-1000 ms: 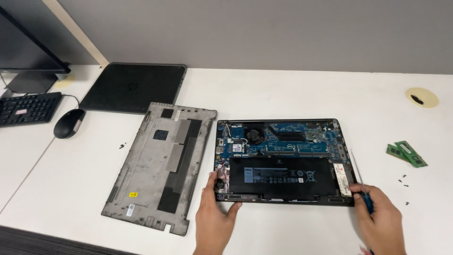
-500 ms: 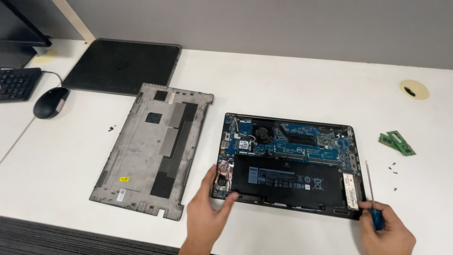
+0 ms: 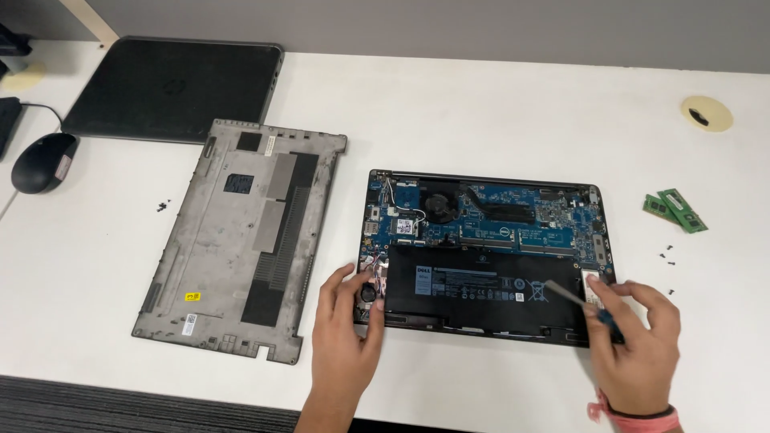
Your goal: The person works on a disassembled Dell laptop on a white desk. They align a 2.5-inch SSD into its bay, use a blue screwdriver to drive screws securing the SSD and battery area, then pick up a green RAM module and press it into the memory slot, adjusting it into place.
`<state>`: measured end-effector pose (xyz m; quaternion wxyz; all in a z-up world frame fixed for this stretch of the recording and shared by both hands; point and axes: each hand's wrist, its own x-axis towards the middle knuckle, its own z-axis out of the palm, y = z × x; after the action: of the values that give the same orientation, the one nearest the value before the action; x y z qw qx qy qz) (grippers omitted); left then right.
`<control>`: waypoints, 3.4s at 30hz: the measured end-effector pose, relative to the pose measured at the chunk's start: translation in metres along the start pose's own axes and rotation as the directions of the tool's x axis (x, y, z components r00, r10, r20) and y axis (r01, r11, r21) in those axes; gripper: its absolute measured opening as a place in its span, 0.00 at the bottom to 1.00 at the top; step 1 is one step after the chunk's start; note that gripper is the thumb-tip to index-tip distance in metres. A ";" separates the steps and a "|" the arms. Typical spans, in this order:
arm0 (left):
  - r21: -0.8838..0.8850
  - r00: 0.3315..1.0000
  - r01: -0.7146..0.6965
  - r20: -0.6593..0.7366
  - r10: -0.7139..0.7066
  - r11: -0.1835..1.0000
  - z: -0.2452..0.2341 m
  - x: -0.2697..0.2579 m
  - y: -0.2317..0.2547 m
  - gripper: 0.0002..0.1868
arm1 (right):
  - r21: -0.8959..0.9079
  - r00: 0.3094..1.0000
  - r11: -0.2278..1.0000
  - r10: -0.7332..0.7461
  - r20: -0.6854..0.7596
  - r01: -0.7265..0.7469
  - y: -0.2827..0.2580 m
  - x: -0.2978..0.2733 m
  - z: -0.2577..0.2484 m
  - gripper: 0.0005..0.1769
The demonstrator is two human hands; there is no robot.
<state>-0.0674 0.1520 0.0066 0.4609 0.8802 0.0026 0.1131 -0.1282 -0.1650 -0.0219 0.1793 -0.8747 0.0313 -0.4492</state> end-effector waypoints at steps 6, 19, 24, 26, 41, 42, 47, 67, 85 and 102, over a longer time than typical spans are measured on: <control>0.269 0.933 -0.346 0.000 0.360 0.899 0.002 -0.001 0.001 0.21 | -0.093 0.915 0.948 0.317 0.249 -0.303 0.008 0.000 0.009 0.28; 0.288 0.920 -0.383 0.033 0.391 0.877 0.004 -0.003 0.004 0.24 | 0.077 0.967 0.987 0.118 0.226 -0.138 0.023 -0.004 0.012 0.30; 0.192 0.932 -0.360 0.100 0.347 0.913 -0.005 -0.002 0.008 0.35 | 0.339 0.903 0.840 0.368 0.220 -0.425 0.019 0.003 0.009 0.25; 0.141 0.928 -0.372 0.095 0.361 0.917 -0.007 -0.001 0.005 0.36 | 0.317 0.915 0.862 0.337 0.222 -0.394 0.027 0.001 0.011 0.23; -0.207 0.981 -0.143 0.096 0.166 0.968 -0.009 0.002 0.003 0.35 | 0.308 0.939 0.894 0.264 0.221 -0.324 0.044 -0.007 0.015 0.18; -0.083 0.968 -0.247 0.024 0.250 0.965 -0.009 0.002 0.003 0.34 | 0.342 0.946 0.888 0.248 0.209 -0.308 0.041 -0.006 0.015 0.17; -0.078 0.991 -0.131 -0.045 0.127 0.988 -0.005 -0.002 0.005 0.30 | 0.262 0.927 0.900 0.290 0.238 -0.349 0.046 -0.010 0.015 0.19; 0.236 0.956 -0.200 -0.168 0.242 0.951 -0.002 0.006 0.011 0.21 | 0.314 0.933 0.888 0.269 0.240 -0.337 0.051 -0.012 0.021 0.19; 0.092 0.949 -0.294 -0.092 0.303 0.951 0.002 0.007 0.005 0.24 | 0.328 0.954 0.896 0.280 0.106 -0.300 0.020 0.006 0.005 0.20; 0.363 0.987 -0.160 0.054 0.151 0.918 0.008 0.012 -0.003 0.24 | 0.399 0.911 0.819 0.387 0.144 -0.412 0.004 0.029 -0.011 0.14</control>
<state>-0.0534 0.1489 0.0021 0.2783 0.9494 -0.0520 0.1357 -0.1193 -0.1779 0.0058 0.4546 -0.8013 0.1112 -0.3726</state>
